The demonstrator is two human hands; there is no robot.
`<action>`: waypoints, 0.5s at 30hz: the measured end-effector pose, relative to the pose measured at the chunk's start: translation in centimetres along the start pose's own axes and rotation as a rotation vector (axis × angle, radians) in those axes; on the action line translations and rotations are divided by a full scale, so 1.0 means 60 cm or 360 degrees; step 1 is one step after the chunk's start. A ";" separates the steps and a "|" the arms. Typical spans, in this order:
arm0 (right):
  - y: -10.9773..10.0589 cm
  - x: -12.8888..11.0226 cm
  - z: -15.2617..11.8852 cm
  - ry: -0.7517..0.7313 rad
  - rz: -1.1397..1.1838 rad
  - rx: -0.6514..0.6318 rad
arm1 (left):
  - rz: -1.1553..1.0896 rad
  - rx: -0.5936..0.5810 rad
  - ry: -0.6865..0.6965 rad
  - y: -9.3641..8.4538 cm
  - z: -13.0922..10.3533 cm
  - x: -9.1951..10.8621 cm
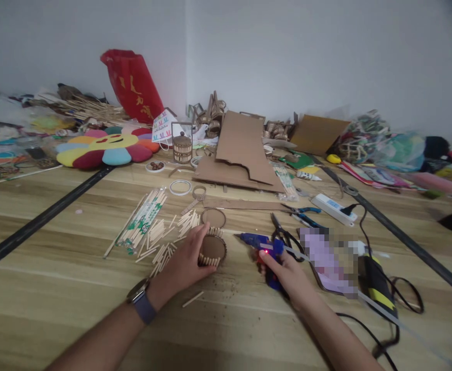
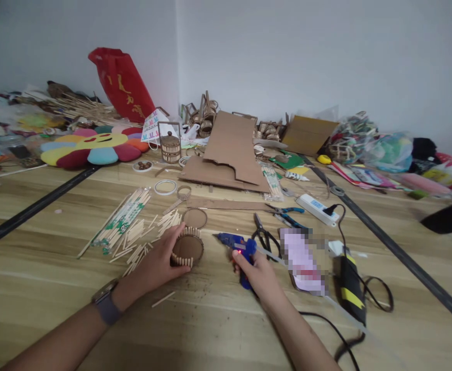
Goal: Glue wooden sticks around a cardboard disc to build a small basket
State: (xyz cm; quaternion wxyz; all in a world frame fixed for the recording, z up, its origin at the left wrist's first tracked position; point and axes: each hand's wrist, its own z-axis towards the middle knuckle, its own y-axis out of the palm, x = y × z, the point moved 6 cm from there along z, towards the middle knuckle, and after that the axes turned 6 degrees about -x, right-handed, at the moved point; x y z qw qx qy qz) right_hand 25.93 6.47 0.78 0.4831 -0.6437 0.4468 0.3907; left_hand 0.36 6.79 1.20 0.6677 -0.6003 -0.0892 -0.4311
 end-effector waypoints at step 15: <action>-0.006 -0.079 -0.033 -0.0955 -0.1050 0.0379 | -0.0026 -0.0014 0.0027 0.003 0.001 -0.001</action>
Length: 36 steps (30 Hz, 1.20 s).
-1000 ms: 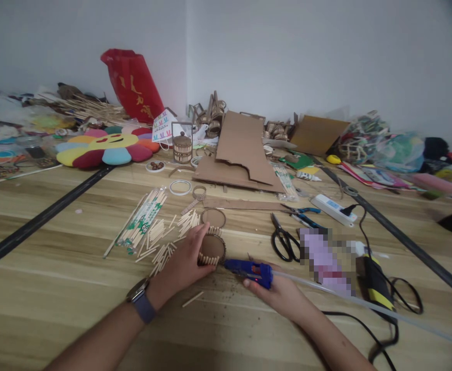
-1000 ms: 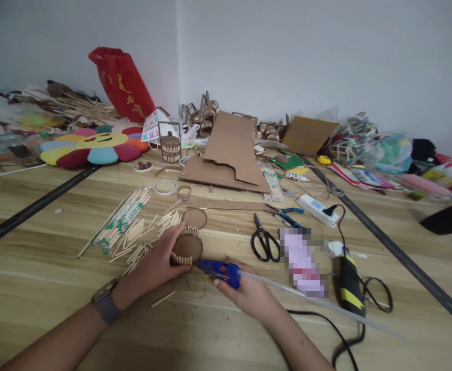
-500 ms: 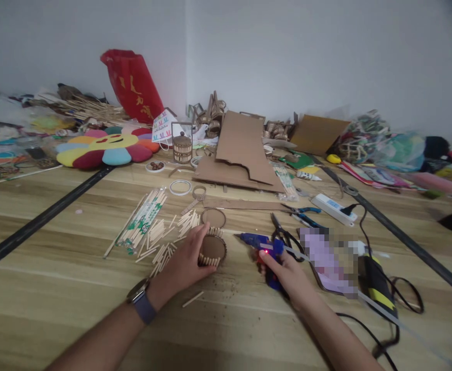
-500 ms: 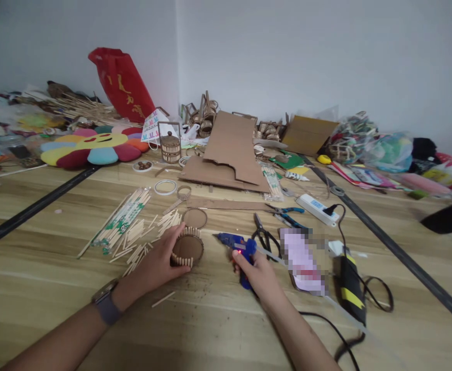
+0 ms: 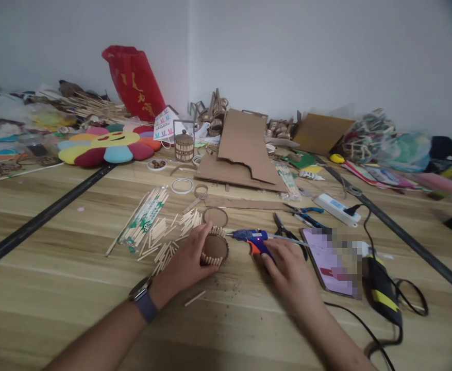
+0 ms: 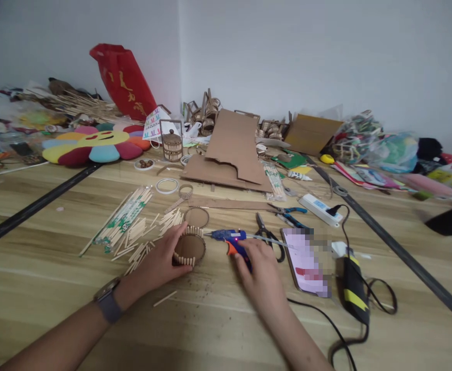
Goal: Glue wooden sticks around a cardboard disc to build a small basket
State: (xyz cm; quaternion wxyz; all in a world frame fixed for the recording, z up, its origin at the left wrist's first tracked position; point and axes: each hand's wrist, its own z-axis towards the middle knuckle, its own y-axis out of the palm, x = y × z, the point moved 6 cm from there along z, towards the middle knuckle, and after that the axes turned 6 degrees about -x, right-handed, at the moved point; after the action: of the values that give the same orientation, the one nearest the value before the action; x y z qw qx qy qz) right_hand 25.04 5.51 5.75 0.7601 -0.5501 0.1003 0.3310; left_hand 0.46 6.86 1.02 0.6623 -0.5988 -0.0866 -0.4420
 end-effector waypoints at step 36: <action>0.139 -0.234 -0.057 -0.0992 0.0151 -0.0834 | 0.0003 -0.0011 0.0039 -0.003 0.000 -0.001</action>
State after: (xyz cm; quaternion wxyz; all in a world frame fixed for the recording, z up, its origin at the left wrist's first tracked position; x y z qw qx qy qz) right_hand 9.97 -1.62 5.28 0.5722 -0.5932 -0.1973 0.5308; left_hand 0.27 6.90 1.12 0.6616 -0.5957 -0.0765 -0.4489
